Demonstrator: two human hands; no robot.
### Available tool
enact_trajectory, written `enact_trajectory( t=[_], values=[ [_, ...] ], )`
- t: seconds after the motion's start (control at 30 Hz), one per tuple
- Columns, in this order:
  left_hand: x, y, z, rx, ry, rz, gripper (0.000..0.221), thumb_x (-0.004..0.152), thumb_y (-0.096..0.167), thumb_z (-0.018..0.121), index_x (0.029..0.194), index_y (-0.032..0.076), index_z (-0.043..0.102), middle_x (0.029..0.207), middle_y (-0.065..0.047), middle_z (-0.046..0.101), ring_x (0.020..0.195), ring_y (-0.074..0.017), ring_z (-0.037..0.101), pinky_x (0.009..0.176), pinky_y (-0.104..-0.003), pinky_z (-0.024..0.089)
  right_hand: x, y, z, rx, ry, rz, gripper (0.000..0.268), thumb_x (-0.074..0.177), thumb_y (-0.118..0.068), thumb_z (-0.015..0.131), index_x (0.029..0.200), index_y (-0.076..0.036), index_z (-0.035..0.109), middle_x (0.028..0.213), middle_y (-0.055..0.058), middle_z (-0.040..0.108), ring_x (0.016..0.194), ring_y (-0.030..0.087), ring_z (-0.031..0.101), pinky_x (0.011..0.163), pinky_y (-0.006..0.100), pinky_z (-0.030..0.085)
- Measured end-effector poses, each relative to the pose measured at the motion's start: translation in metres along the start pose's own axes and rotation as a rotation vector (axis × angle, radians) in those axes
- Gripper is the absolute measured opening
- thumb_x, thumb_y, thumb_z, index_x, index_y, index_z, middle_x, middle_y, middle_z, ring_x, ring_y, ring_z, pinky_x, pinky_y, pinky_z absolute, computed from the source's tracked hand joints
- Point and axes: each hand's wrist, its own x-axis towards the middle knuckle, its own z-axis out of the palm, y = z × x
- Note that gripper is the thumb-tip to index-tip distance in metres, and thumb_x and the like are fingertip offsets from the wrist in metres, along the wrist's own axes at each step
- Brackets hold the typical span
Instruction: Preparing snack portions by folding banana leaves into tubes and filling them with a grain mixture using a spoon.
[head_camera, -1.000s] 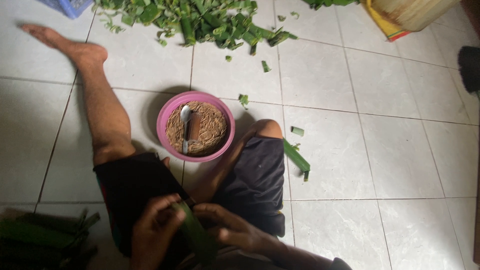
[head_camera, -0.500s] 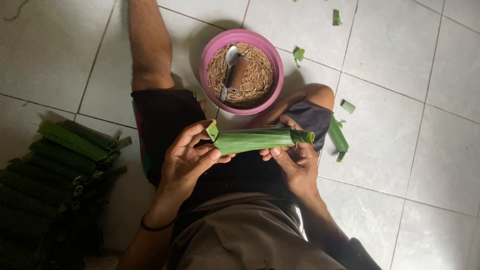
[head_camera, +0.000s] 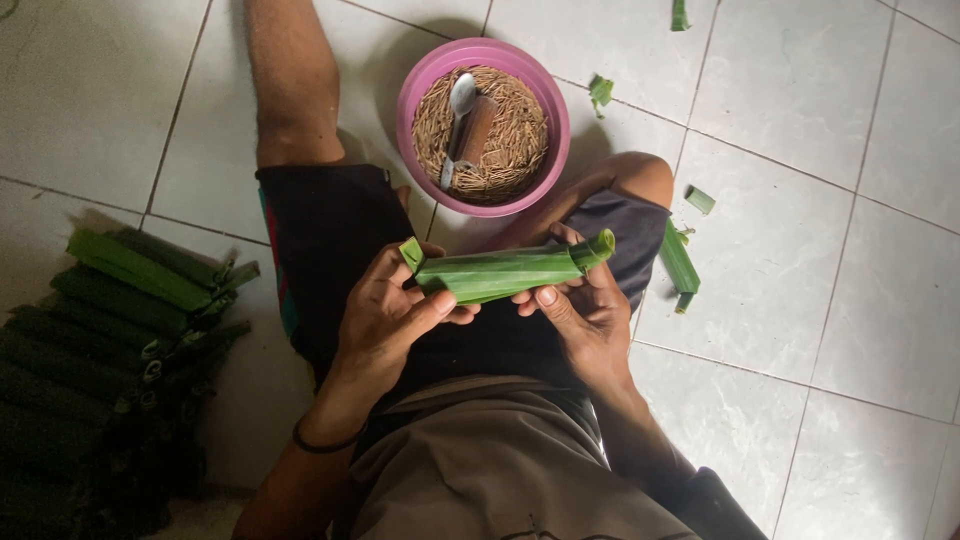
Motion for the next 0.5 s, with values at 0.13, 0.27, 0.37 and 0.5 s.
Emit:
enact_trajectory(
  t=[0.13, 0.27, 0.37, 0.5],
  values=[
    [-0.003, -0.001, 0.005, 0.07, 0.005, 0.059, 0.047, 0.091, 0.003, 0.077, 0.128, -0.011, 0.053, 0.11, -0.023, 0.063, 0.094, -0.0348, 0.078, 0.081, -0.047, 0.072, -0.003, 0.002, -0.001, 0.001, -0.015, -0.024, 0.064, 0.098, 0.005, 0.063, 0.156, 0.01, 0.037, 0.112, 0.035, 0.072, 0.094, 0.032, 0.077, 0.077, 0.039, 0.069],
    [-0.008, 0.006, 0.012, 0.149, -0.001, 0.102, 0.043, 0.089, -0.001, 0.077, 0.124, -0.011, 0.054, 0.112, -0.022, 0.063, 0.097, -0.0336, 0.079, 0.085, -0.049, 0.072, -0.004, 0.0, -0.005, -0.001, -0.026, -0.043, 0.064, 0.097, 0.004, 0.065, 0.155, 0.01, 0.037, 0.122, 0.039, 0.068, 0.096, 0.034, 0.076, 0.079, 0.04, 0.068],
    [-0.01, 0.006, 0.013, 0.173, 0.0, 0.119, 0.041, 0.089, -0.003, 0.077, 0.122, -0.01, 0.055, 0.114, -0.021, 0.061, 0.099, -0.0331, 0.078, 0.086, -0.049, 0.072, -0.004, 0.0, -0.005, 0.018, -0.033, -0.058, 0.065, 0.097, 0.004, 0.064, 0.155, 0.012, 0.036, 0.126, 0.041, 0.065, 0.099, 0.035, 0.076, 0.081, 0.041, 0.068],
    [-0.013, -0.005, -0.003, 0.168, -0.079, 0.153, 0.045, 0.085, -0.009, 0.079, 0.122, -0.012, 0.054, 0.121, -0.024, 0.055, 0.106, -0.0353, 0.075, 0.091, -0.046, 0.07, -0.002, -0.002, 0.002, 0.065, -0.006, -0.113, 0.067, 0.102, -0.015, 0.065, 0.154, 0.015, 0.036, 0.127, 0.042, 0.064, 0.093, 0.031, 0.075, 0.08, 0.041, 0.067]
  ],
)
